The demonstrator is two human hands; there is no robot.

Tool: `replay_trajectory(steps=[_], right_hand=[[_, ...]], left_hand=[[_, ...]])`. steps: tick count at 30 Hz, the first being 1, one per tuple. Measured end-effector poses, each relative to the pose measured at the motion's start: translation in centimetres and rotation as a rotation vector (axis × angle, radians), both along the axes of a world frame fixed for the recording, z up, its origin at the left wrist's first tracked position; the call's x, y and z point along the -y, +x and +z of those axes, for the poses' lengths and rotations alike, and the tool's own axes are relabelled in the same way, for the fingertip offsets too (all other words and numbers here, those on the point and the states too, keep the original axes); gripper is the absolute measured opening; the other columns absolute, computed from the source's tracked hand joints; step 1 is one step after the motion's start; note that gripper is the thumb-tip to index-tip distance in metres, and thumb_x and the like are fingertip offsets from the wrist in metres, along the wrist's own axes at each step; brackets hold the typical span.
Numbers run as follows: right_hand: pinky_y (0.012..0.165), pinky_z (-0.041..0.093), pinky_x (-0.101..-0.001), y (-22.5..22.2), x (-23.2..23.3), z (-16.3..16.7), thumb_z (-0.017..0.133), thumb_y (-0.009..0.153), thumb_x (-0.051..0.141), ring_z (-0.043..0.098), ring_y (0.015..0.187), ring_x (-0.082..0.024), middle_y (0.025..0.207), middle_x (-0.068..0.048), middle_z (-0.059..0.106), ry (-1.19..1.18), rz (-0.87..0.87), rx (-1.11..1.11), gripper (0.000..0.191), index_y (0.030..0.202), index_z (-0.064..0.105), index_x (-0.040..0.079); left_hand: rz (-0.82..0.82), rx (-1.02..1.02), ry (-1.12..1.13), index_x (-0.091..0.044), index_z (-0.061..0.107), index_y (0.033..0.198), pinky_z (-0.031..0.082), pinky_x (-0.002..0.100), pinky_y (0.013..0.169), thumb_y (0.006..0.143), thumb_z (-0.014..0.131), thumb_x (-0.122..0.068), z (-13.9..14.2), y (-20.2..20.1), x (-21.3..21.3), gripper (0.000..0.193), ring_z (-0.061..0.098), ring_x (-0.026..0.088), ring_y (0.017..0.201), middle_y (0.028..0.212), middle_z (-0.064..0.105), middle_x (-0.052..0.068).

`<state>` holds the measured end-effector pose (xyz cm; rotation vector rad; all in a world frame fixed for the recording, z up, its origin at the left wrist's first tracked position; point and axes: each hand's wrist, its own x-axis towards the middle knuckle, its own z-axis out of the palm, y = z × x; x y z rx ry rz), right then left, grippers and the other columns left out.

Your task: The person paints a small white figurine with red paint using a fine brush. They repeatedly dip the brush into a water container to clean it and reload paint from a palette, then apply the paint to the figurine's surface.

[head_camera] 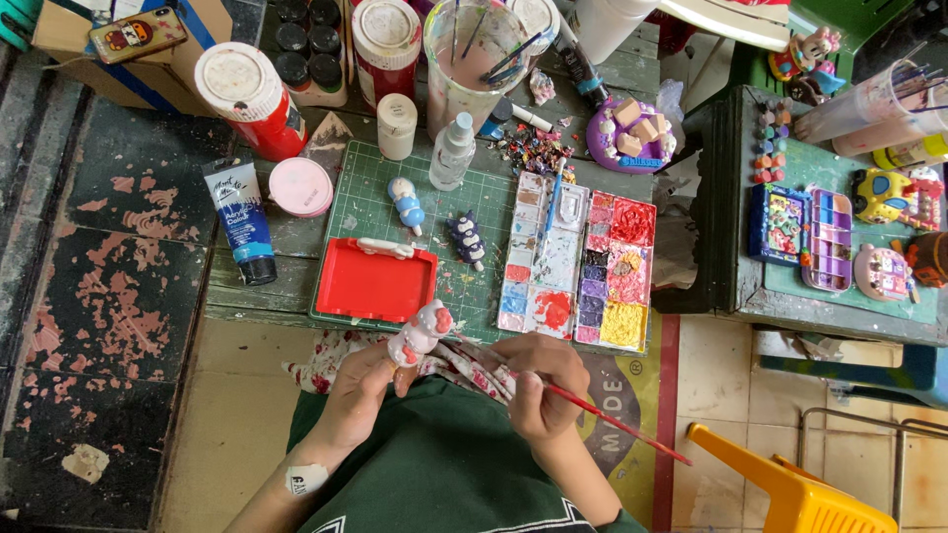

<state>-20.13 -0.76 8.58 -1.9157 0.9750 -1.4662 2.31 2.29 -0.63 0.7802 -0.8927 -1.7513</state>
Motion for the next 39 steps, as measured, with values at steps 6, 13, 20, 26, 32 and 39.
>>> replay_trajectory(steps=[6,13,20,26,32,39], right_hand=[[0.063,0.058,-0.0337,-0.6,-1.0,-1.8,0.048,0.107,0.014,0.071,0.068,-0.023,0.085,-0.017,0.072,0.072,0.131,0.13,0.011,0.101,0.051,0.005],[0.061,0.057,-0.0355,-3.8,-0.7,-4.6,0.044,0.112,0.015,0.065,0.071,-0.024,0.096,-0.017,0.065,0.286,-0.18,0.64,0.012,0.109,0.049,0.005],[0.054,0.046,-0.0259,-10.2,-0.8,-3.9,0.044,0.121,0.02,0.06,0.064,-0.018,0.105,-0.016,0.066,0.155,-0.59,0.492,0.012,0.12,0.045,0.008],[0.051,0.04,-0.0204,-13.2,-0.8,-4.5,0.043,0.126,0.022,0.057,0.059,-0.016,0.105,-0.015,0.068,0.104,-0.575,0.547,0.015,0.12,0.045,0.008],[0.057,0.046,-0.0262,-11.6,-0.3,-5.1,0.043,0.122,0.019,0.061,0.063,-0.018,0.109,-0.015,0.068,0.199,-0.484,0.418,0.01,0.121,0.044,0.009],[0.065,0.049,-0.0292,-8.8,-0.2,-4.7,0.042,0.117,0.014,0.065,0.073,-0.019,0.119,-0.015,0.064,0.335,-0.42,0.382,0.009,0.123,0.043,0.008]], left_hand=[[0.282,0.727,-0.606,-0.007,0.064,0.091,0.036,0.035,0.093,0.099,0.058,-0.023,3.4,1.2,1.5,0.019,0.059,0.015,0.079,0.08,0.062,-0.001],[0.403,0.926,-0.622,-0.008,0.066,0.089,0.034,0.037,0.089,0.095,0.062,-0.019,4.9,2.0,2.1,0.013,0.061,0.021,0.077,0.081,0.065,0.002],[0.465,0.83,-0.318,-0.002,0.064,0.093,0.046,0.034,0.075,0.101,0.059,-0.012,1.8,2.2,1.7,0.015,0.063,0.022,0.078,0.083,0.066,0.006],[0.479,0.756,-0.197,-0.001,0.066,0.101,0.049,0.033,0.069,0.101,0.056,-0.012,0.4,3.1,1.0,0.015,0.066,0.02,0.075,0.083,0.068,0.005],[0.533,0.952,-0.412,-0.006,0.067,0.101,0.039,0.034,0.083,0.102,0.058,-0.013,0.3,3.4,0.4,0.011,0.064,0.02,0.081,0.088,0.069,0.002],[0.595,0.982,-0.504,-0.007,0.067,0.105,0.037,0.035,0.085,0.101,0.059,-0.009,0.7,3.2,0.7,0.01,0.061,0.022,0.081,0.091,0.068,0.003]])
